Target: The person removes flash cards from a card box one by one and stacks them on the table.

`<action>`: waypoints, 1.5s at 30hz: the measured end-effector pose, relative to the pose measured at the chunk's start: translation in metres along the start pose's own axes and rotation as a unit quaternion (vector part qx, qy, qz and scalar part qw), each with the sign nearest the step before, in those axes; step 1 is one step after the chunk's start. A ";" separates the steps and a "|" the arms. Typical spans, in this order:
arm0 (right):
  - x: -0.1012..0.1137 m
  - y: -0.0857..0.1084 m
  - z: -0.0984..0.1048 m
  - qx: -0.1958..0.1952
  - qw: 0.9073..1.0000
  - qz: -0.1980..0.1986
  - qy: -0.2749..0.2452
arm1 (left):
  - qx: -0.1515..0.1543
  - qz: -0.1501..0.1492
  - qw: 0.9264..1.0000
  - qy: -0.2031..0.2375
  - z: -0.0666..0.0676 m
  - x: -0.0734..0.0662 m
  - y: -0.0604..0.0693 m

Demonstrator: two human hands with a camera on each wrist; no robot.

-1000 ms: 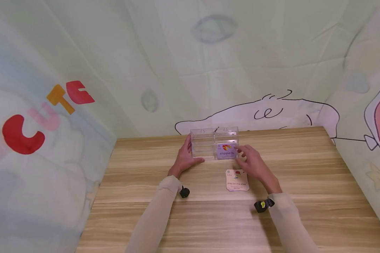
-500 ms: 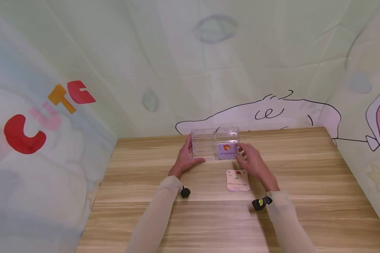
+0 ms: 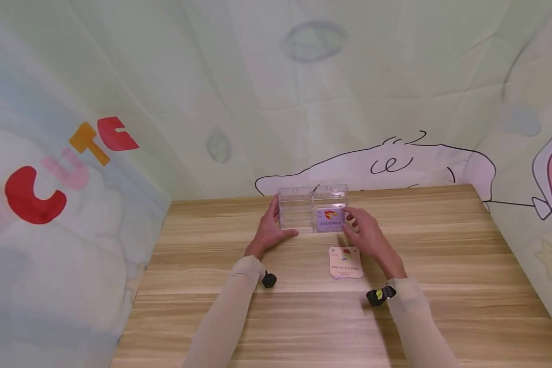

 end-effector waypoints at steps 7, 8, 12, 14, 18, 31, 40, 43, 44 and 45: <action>-0.002 0.001 0.000 0.000 1.000 0.001 0.002 | -0.001 -0.001 1.000 -0.001 0.000 0.000 0.000; -0.002 0.001 0.000 0.000 1.000 0.002 0.002 | -0.001 -0.002 1.000 -0.001 0.000 0.000 0.000; -0.001 0.001 0.001 0.001 1.000 0.003 0.002 | -0.001 -0.003 1.000 -0.003 0.000 0.000 0.000; -0.002 0.001 0.001 0.002 1.000 0.001 0.002 | 0.000 -0.001 1.000 -0.003 0.000 -0.001 0.000; -0.003 0.001 0.001 0.000 1.000 -0.001 0.003 | -0.001 0.001 1.000 -0.003 0.000 -0.001 0.000; -0.003 0.002 0.001 -0.033 0.999 0.017 0.000 | -0.002 -0.006 1.000 0.002 0.000 -0.001 0.001; -0.002 0.000 -0.001 -0.039 0.999 0.025 -0.021 | 0.000 -0.004 1.000 -0.005 0.001 -0.002 0.001; -0.001 0.000 -0.003 -0.037 0.998 0.031 -0.034 | -0.001 -0.003 1.000 -0.004 0.001 -0.002 0.001; 0.000 0.000 -0.004 -0.037 0.998 0.036 -0.038 | 0.000 -0.002 1.000 -0.004 0.001 -0.002 0.002; 0.000 0.000 -0.005 -0.038 0.998 0.040 -0.040 | -0.001 -0.002 1.000 -0.004 0.001 -0.002 0.002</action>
Point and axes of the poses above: each hand's wrist, its own y-axis away from the middle knuckle, its own z-axis out of the back of the hand, x = y × z, the point moved 4 cm from there along -y, towards the middle knuckle, and after that the axes turned 3 degrees about y, right-handed, at the moved point
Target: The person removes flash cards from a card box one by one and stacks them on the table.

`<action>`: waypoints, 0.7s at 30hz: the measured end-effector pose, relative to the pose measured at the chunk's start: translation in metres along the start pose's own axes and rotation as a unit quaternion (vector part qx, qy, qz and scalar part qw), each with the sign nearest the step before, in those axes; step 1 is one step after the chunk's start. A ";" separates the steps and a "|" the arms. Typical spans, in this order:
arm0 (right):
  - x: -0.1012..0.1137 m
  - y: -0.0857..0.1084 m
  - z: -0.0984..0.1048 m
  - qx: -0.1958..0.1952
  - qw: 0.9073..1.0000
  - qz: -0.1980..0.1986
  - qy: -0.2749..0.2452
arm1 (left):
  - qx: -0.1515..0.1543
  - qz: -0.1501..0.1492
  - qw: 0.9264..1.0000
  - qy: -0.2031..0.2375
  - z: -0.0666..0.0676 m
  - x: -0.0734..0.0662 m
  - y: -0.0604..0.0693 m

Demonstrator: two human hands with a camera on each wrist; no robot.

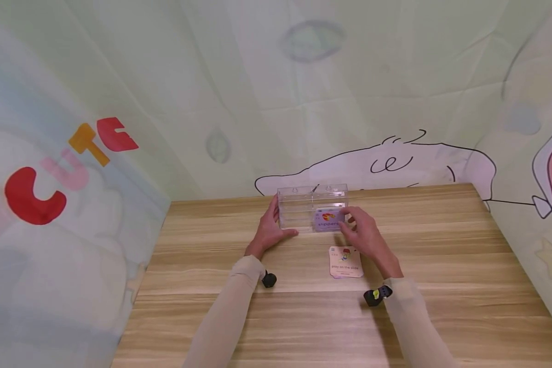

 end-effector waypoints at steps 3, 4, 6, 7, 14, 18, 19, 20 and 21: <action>0.000 0.000 -0.003 -0.006 1.000 0.019 -0.004 | 0.000 0.001 1.000 0.001 0.000 0.000 0.000; 0.000 0.000 -0.004 -0.009 1.000 0.026 -0.004 | 0.000 0.001 1.000 0.000 0.000 0.000 0.000; 0.000 -0.001 -0.006 -0.015 0.999 0.037 -0.005 | 0.000 -0.002 1.000 0.001 0.000 -0.001 0.000; 0.001 -0.002 -0.006 -0.017 0.999 0.041 -0.009 | 0.000 -0.004 1.000 0.001 0.000 -0.001 0.000; 0.001 -0.005 -0.013 -0.026 0.998 0.041 -0.032 | -0.002 -0.007 1.000 0.000 0.000 -0.001 0.001; 0.001 -0.007 -0.016 -0.036 0.998 0.040 -0.031 | -0.002 -0.006 1.000 0.002 0.000 -0.001 0.001; 0.001 -0.007 -0.017 -0.040 0.998 0.041 -0.031 | -0.002 -0.006 1.000 0.002 0.000 -0.001 0.001; 0.002 -0.008 -0.017 -0.045 0.997 0.045 -0.032 | -0.002 -0.005 1.000 0.002 0.000 -0.001 0.001; 0.002 -0.008 -0.018 -0.051 0.997 0.049 -0.032 | -0.002 -0.005 1.000 0.002 0.000 -0.001 0.001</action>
Point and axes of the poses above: each hand's wrist, its own y-axis away from the middle knuckle, its own z-axis out of the back of the hand, x = y × z, the point moved 4 cm from there along -y, towards the middle knuckle, and after that the axes turned 3 degrees about y, right-handed, at the moved point
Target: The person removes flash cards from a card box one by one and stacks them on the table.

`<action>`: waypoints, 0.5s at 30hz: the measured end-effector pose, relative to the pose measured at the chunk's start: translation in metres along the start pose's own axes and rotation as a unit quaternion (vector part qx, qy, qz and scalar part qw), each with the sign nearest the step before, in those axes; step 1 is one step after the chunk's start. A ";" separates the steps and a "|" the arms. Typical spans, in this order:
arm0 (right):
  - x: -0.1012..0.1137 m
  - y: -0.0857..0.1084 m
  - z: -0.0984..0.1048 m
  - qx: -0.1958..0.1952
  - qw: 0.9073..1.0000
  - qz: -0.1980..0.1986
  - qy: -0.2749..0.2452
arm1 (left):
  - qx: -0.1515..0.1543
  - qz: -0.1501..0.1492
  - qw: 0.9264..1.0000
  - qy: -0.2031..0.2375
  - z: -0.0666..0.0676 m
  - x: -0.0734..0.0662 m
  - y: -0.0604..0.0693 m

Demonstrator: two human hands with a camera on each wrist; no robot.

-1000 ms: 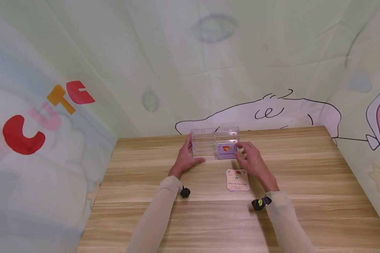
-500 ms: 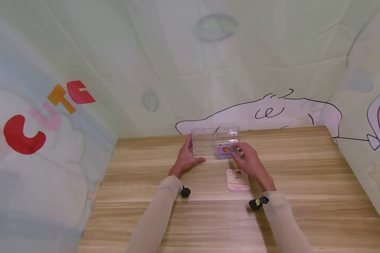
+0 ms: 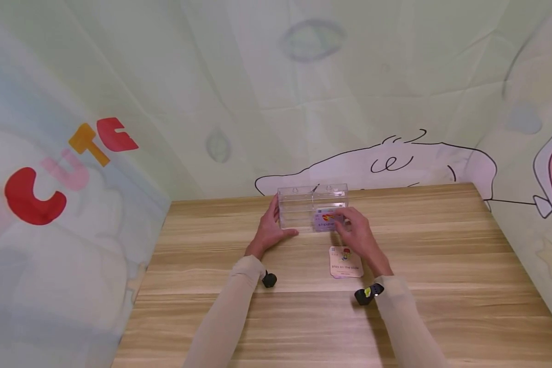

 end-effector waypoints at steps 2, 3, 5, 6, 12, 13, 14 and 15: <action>0.001 0.000 -0.001 -0.014 1.000 0.007 -0.003 | 0.000 0.001 1.000 -0.001 0.000 0.000 0.000; 0.001 -0.001 -0.001 -0.020 1.000 0.010 -0.005 | 0.001 0.002 1.000 -0.001 0.000 0.000 0.001; 0.001 0.000 -0.002 -0.034 0.999 0.019 -0.006 | 0.000 0.002 1.000 -0.001 0.000 0.000 0.001; 0.001 -0.001 -0.002 -0.039 0.999 0.020 -0.005 | 0.001 0.003 1.000 -0.001 0.000 0.000 0.001; 0.002 -0.001 -0.002 -0.058 0.998 0.019 0.000 | 0.001 0.005 1.000 0.000 0.000 0.001 0.001; 0.003 -0.001 -0.001 -0.060 0.998 0.016 0.000 | 0.001 0.006 1.000 0.000 0.000 0.001 0.001; 0.003 -0.001 -0.001 -0.061 0.998 0.011 -0.001 | 0.000 0.006 1.000 0.000 0.000 0.002 0.000; 0.003 -0.001 -0.001 -0.061 0.998 0.006 -0.004 | 0.000 0.005 1.000 0.000 0.000 0.002 0.000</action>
Point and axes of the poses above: each hand's wrist, its own y-axis away from the middle knuckle, its own z-axis out of the back of the hand, x = y × z, the point moved 4 cm from there along -y, towards the middle knuckle, and after that the axes turned 3 degrees about y, right-handed, at the moved point
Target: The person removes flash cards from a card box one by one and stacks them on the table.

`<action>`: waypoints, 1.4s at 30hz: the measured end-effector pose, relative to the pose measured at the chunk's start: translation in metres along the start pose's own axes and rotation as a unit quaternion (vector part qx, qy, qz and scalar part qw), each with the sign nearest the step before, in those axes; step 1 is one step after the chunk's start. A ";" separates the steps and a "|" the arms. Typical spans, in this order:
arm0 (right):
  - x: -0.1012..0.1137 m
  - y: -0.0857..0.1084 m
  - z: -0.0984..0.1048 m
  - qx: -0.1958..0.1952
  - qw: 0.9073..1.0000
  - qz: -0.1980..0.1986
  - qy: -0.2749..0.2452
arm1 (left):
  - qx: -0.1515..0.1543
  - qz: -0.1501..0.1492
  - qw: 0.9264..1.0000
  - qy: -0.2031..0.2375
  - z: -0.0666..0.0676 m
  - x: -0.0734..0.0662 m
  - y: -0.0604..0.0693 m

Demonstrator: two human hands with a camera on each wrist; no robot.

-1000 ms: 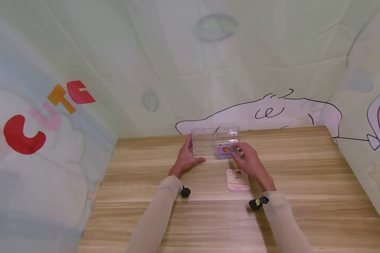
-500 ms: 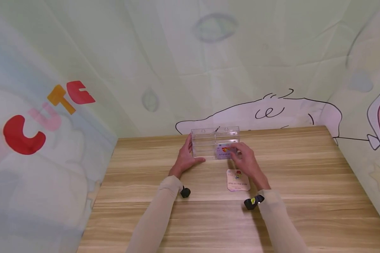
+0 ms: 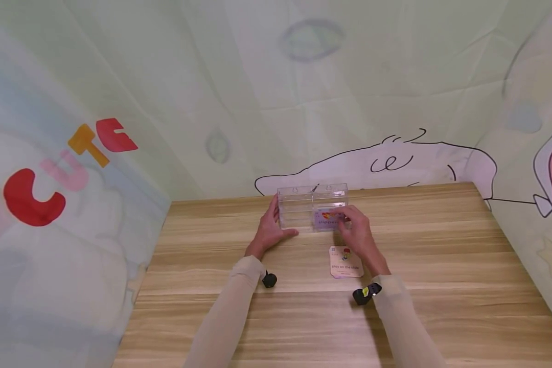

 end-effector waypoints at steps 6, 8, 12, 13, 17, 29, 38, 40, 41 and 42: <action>0.002 0.000 0.003 0.002 1.000 -0.014 -0.001 | -0.001 0.005 1.000 0.001 0.001 0.001 0.000; 0.002 0.000 0.005 0.003 1.000 -0.015 -0.003 | -0.001 0.007 1.000 0.001 0.001 0.001 0.001; 0.002 0.001 0.010 0.005 1.000 -0.016 -0.001 | -0.002 0.005 1.000 0.003 0.001 0.002 0.001; 0.002 0.001 0.012 0.005 1.000 -0.019 -0.001 | -0.002 0.005 1.000 0.003 0.001 0.002 0.001; 0.002 0.002 0.018 0.008 1.000 -0.025 0.001 | -0.001 0.006 1.000 0.002 0.002 0.002 0.000; 0.004 0.006 0.034 0.047 0.997 -0.056 -0.014 | 0.001 0.011 1.000 -0.003 0.003 0.000 -0.001; 0.001 0.014 0.040 0.096 0.992 -0.076 -0.007 | 0.000 0.005 1.000 -0.003 0.002 -0.001 -0.002; 0.000 0.016 0.041 0.105 0.992 -0.075 -0.008 | 0.001 0.003 1.000 -0.003 0.002 -0.001 -0.002; 0.000 0.018 0.041 0.110 0.991 -0.076 -0.005 | 0.001 0.002 1.000 -0.004 0.003 -0.001 -0.002; 0.000 0.020 0.042 0.114 0.991 -0.075 -0.004 | 0.001 0.002 1.000 -0.005 0.003 -0.001 -0.002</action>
Point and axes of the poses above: each hand's wrist, its own y-axis away from the middle knuckle, its own z-axis out of the back of the hand, x = y × z, the point moved 4 cm from there along -y, towards the middle knuckle, and after that the axes turned 3 degrees about y, right-handed, at the moved point
